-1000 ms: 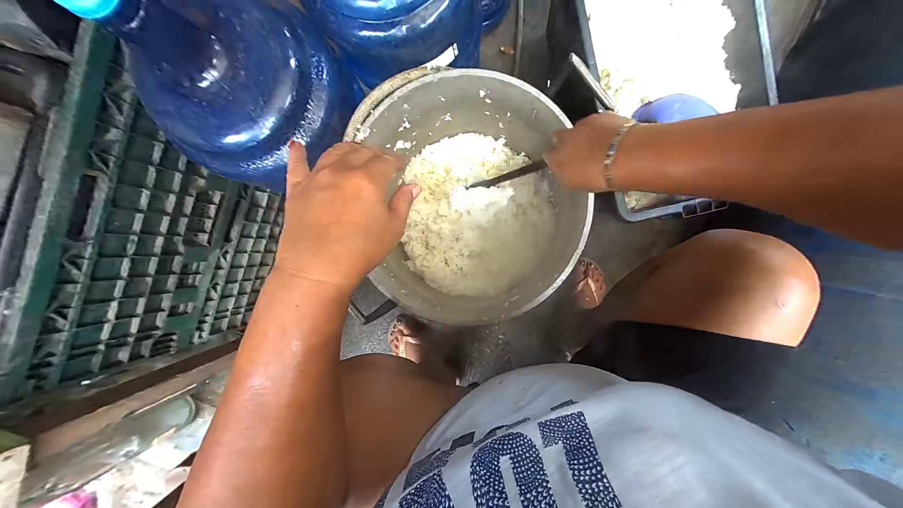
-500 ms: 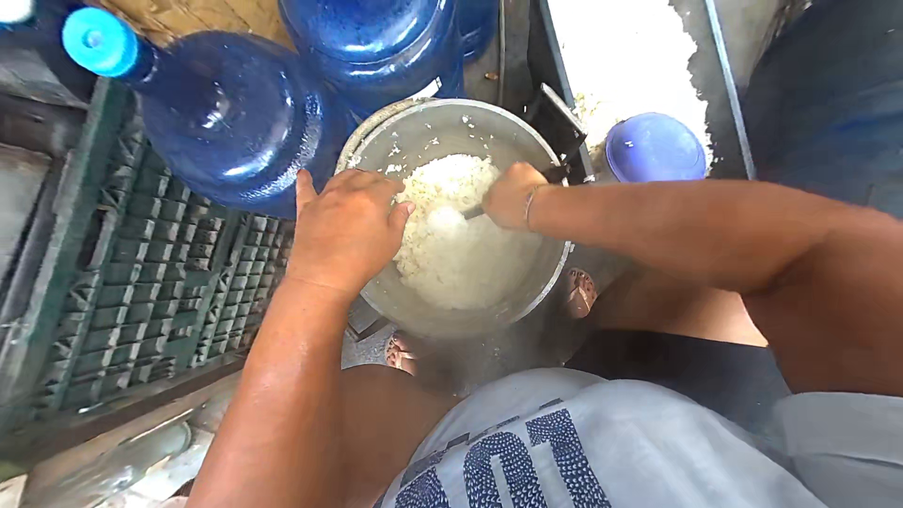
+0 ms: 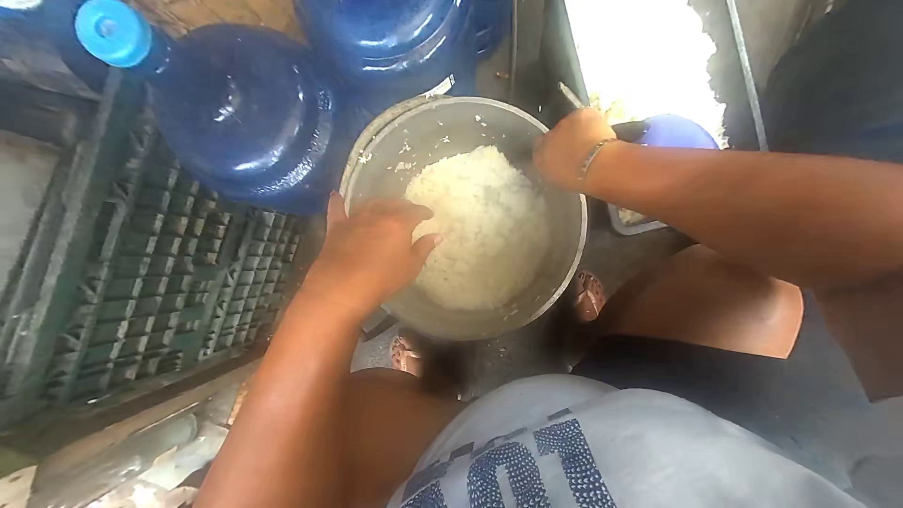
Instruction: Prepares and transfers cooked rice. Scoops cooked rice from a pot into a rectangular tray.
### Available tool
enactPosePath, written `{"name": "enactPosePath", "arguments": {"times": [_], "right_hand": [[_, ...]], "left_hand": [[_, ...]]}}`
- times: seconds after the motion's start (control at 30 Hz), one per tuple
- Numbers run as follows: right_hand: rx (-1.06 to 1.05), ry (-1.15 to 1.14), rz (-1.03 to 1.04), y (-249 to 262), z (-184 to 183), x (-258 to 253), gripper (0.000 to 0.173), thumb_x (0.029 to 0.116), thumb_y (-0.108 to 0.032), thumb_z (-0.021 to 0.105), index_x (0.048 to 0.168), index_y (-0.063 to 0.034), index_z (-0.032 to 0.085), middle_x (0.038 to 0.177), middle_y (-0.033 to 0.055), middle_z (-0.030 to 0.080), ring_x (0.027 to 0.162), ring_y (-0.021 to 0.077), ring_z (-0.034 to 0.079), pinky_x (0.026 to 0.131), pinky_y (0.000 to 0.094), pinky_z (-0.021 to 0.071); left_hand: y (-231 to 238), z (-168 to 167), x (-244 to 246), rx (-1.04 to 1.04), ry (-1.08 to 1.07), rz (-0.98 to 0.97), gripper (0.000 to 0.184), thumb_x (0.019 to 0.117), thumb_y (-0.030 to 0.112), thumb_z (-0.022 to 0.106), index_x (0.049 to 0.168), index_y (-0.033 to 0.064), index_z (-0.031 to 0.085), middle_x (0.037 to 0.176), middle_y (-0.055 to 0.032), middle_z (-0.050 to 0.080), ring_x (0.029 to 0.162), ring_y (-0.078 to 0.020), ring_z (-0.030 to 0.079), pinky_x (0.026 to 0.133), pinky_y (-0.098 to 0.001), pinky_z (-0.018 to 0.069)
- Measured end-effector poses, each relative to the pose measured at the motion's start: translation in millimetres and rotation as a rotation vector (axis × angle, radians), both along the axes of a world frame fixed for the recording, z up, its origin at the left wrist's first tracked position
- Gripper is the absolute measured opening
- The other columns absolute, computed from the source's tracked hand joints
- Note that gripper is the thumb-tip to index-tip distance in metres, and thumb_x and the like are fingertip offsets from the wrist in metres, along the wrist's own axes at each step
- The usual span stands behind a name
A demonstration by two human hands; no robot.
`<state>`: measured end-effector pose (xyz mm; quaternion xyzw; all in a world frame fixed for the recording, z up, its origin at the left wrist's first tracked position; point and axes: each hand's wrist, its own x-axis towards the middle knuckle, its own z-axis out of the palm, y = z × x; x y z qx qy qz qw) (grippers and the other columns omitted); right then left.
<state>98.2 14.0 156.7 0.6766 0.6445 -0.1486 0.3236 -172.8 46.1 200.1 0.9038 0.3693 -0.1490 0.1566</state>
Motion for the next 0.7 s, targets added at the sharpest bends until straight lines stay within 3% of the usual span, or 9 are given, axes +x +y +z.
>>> {"name": "enactPosePath", "arguments": {"times": [0.1, 0.2, 0.3, 0.4, 0.5, 0.7], "right_hand": [[-0.035, 0.009, -0.061, 20, -12, -14, 0.017, 0.0988, -0.001, 0.055, 0.095, 0.0086, 0.068, 0.101, 0.032, 0.066, 0.099, 0.0516, 0.065, 0.071, 0.0665, 0.0505], [-0.074, -0.032, -0.011, 37, -9, -28, 0.018, 0.0993, -0.002, 0.053, 0.094, 0.009, 0.066, 0.1, 0.0311, 0.064, 0.097, 0.0494, 0.065, 0.069, 0.062, 0.0499], [-0.093, -0.075, -0.024, 52, -26, -36, 0.018, 0.0989, -0.005, 0.056, 0.095, 0.0089, 0.066, 0.099, 0.0299, 0.064, 0.095, 0.047, 0.066, 0.066, 0.0601, 0.0489], [-0.084, -0.005, -0.143, 54, -55, -45, 0.021, 0.0987, -0.007, 0.056, 0.102, 0.0112, 0.067, 0.109, 0.0324, 0.064, 0.103, 0.0492, 0.064, 0.073, 0.065, 0.0501], [-0.074, 0.052, -0.195, 50, -73, -50, 0.02, 0.0989, -0.003, 0.055, 0.103, 0.0121, 0.066, 0.111, 0.0328, 0.065, 0.105, 0.0504, 0.065, 0.074, 0.0652, 0.0515], [-0.11, 0.081, -0.14, 45, -79, -50, 0.02, 0.0998, -0.005, 0.053, 0.1, 0.0087, 0.068, 0.107, 0.0309, 0.066, 0.103, 0.0498, 0.066, 0.072, 0.0651, 0.0513]], "left_hand": [[-1, -3, -4, 0.018, 0.001, -0.024, 0.043, 0.1046, 0.046, 0.056, 0.135, 0.0178, 0.066, 0.136, -0.0126, 0.065, 0.134, -0.0377, 0.055, 0.114, -0.0789, 0.02], [-2, -2, -6, 0.036, -0.011, -0.039, 0.043, 0.1048, 0.047, 0.055, 0.134, 0.0178, 0.066, 0.134, -0.0122, 0.066, 0.132, -0.0375, 0.057, 0.113, -0.0793, 0.0209], [-4, -4, -5, 0.038, -0.003, -0.04, 0.043, 0.1043, 0.046, 0.056, 0.134, 0.0171, 0.067, 0.132, -0.013, 0.067, 0.131, -0.0383, 0.058, 0.113, -0.0805, 0.0198], [-5, -5, -6, 0.036, 0.0, -0.037, 0.043, 0.1043, 0.046, 0.056, 0.135, 0.0175, 0.066, 0.131, -0.0123, 0.068, 0.13, -0.038, 0.058, 0.113, -0.0802, 0.0199], [-4, -6, -11, 0.045, -0.008, -0.037, 0.042, 0.1044, 0.046, 0.056, 0.134, 0.0174, 0.067, 0.13, -0.0116, 0.068, 0.13, -0.0374, 0.059, 0.112, -0.0802, 0.0208], [-8, -5, -27, 0.079, -0.066, -0.068, 0.042, 0.1054, 0.046, 0.053, 0.134, 0.0178, 0.067, 0.13, -0.0096, 0.068, 0.129, -0.0356, 0.06, 0.112, -0.0801, 0.0208]]}}
